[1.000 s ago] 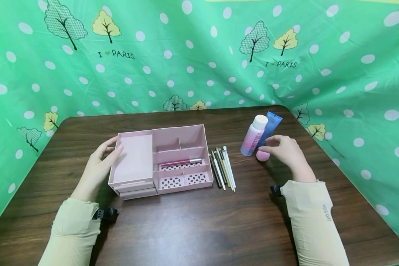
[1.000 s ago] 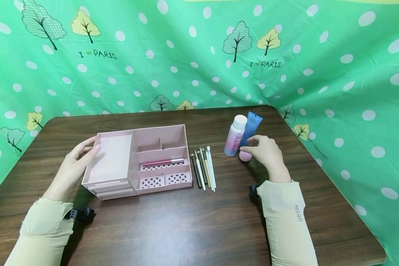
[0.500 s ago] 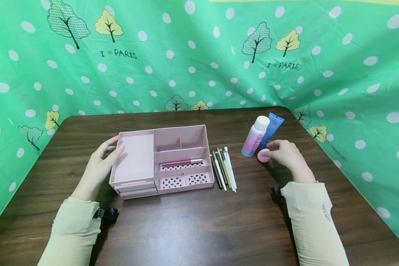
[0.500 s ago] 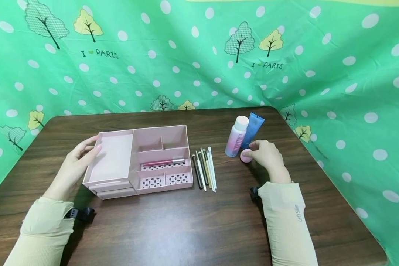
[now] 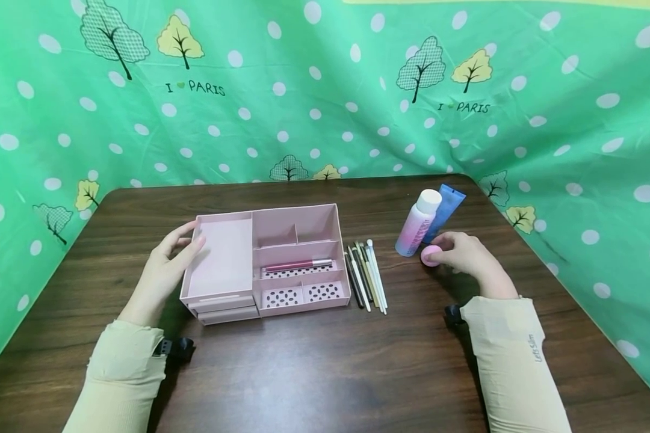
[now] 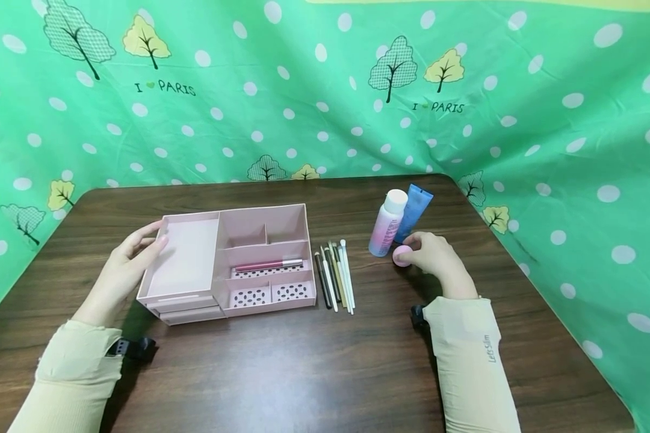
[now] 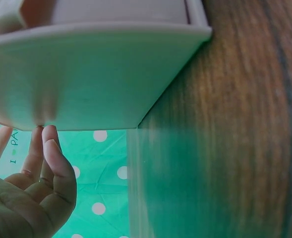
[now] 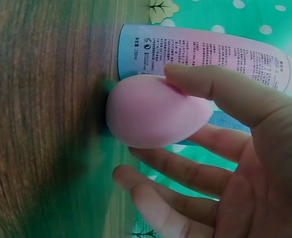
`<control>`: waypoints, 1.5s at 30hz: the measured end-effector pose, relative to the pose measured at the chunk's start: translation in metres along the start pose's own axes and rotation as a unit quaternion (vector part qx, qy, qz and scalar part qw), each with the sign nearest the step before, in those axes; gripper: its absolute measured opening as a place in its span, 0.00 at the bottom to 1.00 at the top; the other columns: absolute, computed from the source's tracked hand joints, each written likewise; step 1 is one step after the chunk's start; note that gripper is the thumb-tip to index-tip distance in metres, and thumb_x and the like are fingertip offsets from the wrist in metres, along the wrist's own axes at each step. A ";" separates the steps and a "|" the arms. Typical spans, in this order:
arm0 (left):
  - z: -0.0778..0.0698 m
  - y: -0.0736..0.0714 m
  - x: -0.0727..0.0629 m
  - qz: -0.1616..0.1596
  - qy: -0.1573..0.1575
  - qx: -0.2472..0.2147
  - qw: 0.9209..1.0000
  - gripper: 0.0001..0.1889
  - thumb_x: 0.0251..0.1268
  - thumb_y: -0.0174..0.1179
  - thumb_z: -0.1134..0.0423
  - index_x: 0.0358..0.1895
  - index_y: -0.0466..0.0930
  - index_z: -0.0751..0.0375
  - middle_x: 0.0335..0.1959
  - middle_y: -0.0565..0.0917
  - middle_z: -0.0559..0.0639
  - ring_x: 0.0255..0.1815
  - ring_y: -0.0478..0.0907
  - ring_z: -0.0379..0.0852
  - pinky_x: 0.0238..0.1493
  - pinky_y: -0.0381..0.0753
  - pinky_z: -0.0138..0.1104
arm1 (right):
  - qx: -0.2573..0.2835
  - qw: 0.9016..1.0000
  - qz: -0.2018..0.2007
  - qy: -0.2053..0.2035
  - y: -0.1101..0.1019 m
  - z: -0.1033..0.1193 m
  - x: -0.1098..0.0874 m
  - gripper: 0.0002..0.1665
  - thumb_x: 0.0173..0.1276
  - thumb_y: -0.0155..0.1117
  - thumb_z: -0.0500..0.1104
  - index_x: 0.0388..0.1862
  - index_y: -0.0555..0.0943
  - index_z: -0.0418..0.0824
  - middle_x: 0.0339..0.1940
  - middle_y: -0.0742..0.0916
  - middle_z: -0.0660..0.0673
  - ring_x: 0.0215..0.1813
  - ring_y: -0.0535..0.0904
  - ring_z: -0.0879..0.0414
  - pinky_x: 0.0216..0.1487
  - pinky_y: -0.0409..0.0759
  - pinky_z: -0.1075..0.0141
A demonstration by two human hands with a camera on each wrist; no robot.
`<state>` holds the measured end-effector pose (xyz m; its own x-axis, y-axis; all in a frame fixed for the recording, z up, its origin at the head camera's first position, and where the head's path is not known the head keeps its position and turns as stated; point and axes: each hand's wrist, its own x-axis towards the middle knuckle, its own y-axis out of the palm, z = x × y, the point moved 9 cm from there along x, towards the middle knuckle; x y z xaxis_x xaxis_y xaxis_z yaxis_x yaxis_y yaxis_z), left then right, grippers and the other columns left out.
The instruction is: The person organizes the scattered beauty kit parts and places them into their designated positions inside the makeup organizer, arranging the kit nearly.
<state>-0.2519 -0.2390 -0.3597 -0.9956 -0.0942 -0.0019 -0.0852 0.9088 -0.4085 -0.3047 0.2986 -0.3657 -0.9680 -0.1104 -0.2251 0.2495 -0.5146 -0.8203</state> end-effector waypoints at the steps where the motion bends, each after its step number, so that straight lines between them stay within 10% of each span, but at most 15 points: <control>1: 0.000 0.000 0.000 -0.001 0.000 0.001 1.000 0.33 0.73 0.53 0.43 0.77 0.60 0.46 0.62 0.69 0.57 0.54 0.66 0.38 0.52 0.67 0.34 | 0.001 1.000 0.002 -0.001 0.001 0.000 0.000 0.38 0.65 0.69 0.57 0.60 0.75 0.29 0.51 0.85 0.31 0.41 0.85 0.47 0.38 0.84 0.57; 14: 0.002 0.000 -0.001 0.004 -0.004 0.000 1.000 0.33 0.73 0.53 0.43 0.77 0.59 0.45 0.63 0.68 0.57 0.53 0.66 0.36 0.52 0.67 0.33 | -0.029 0.999 0.015 -0.018 -0.005 0.014 -0.011 0.29 0.63 0.70 0.55 0.50 0.80 0.32 0.35 0.87 0.42 0.33 0.82 0.50 0.32 0.79 0.62; 45: 0.001 -0.001 0.000 -0.012 -0.002 0.001 1.000 0.32 0.72 0.54 0.41 0.76 0.63 0.45 0.58 0.71 0.53 0.52 0.67 0.35 0.50 0.68 0.29 | 0.103 0.992 0.042 -0.056 0.011 0.052 -0.010 0.26 0.67 0.68 0.48 0.54 0.79 0.29 0.37 0.86 0.41 0.35 0.83 0.49 0.35 0.82 0.63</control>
<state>-0.2517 -0.2403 -0.3605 -0.9930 -0.1179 0.0052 -0.1096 0.9054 -0.4103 -0.2934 0.2501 -0.3455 -0.9435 -0.2489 -0.2188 0.3307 -0.6612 -0.6734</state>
